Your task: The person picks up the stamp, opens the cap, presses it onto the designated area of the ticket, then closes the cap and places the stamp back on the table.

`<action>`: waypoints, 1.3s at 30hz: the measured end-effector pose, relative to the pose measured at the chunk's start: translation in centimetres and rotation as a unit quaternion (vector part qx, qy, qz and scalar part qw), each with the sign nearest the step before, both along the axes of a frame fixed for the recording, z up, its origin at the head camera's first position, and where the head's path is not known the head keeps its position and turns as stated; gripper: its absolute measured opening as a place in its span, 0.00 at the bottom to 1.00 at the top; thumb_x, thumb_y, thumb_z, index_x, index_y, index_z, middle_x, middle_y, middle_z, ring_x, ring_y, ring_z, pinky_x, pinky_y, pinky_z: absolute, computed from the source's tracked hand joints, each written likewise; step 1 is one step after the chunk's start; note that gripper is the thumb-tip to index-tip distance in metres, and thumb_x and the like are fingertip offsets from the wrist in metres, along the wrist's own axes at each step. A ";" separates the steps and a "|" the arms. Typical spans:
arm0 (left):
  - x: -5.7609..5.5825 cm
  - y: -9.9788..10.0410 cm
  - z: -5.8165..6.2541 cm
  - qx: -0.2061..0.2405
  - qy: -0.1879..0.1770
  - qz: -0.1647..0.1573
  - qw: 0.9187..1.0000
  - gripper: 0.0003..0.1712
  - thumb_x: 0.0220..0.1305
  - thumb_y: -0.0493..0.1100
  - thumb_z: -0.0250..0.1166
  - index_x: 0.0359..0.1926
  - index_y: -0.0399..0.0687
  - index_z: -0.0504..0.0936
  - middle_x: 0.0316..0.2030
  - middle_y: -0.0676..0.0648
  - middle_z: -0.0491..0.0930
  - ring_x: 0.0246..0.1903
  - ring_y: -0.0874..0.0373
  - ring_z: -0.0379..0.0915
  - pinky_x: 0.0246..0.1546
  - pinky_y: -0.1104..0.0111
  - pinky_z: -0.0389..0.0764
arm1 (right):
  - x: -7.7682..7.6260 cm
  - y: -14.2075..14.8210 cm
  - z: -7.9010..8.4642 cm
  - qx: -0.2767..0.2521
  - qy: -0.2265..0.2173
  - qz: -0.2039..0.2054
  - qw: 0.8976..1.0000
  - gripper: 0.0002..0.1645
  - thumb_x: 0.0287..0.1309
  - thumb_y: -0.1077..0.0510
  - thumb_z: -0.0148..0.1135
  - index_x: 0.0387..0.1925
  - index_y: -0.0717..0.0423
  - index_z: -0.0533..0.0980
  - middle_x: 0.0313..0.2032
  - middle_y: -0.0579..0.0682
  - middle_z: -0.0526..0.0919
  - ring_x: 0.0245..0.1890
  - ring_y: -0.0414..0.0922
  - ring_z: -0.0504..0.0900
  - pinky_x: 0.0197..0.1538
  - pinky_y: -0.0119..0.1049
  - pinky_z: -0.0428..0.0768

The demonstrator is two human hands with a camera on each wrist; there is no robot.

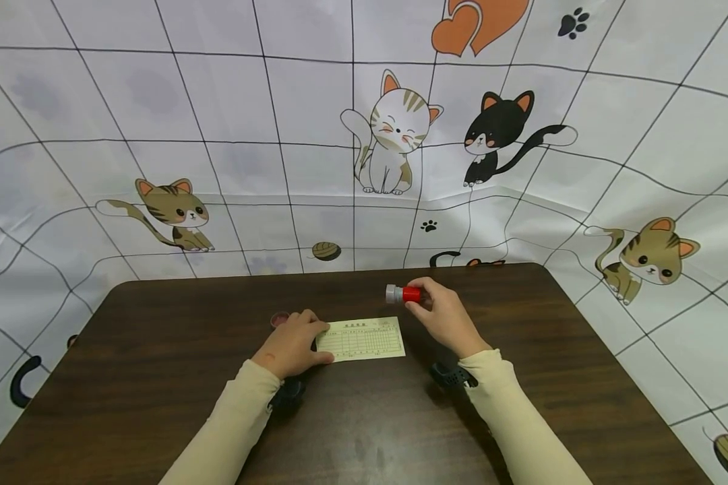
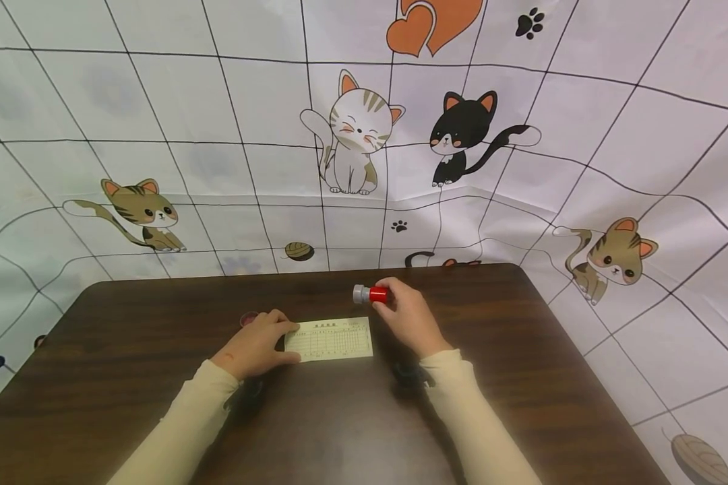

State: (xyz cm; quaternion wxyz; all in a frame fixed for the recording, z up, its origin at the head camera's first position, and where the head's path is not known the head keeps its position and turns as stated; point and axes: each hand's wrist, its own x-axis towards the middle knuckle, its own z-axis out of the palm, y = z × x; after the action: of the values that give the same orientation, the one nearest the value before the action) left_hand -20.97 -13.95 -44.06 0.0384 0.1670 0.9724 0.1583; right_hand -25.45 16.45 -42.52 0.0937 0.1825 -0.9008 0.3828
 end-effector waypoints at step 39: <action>-0.1 0.1 -0.1 -0.001 0.003 0.003 1.000 0.37 0.60 0.58 0.77 0.65 0.45 0.82 0.55 0.43 0.77 0.54 0.45 0.73 0.55 0.50 0.79 | 0.3 -0.2 0.2 -0.017 0.005 0.041 0.999 0.18 0.70 0.51 0.67 0.58 0.48 0.82 0.37 0.46 0.86 0.30 0.42 0.78 0.33 0.36 0.76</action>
State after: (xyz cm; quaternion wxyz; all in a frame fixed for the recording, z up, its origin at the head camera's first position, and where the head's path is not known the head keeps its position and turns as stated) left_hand -21.05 -13.89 -44.11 0.0350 0.1647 0.9731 0.1572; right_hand -25.19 16.21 -42.36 0.0860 0.2192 -0.8853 0.4009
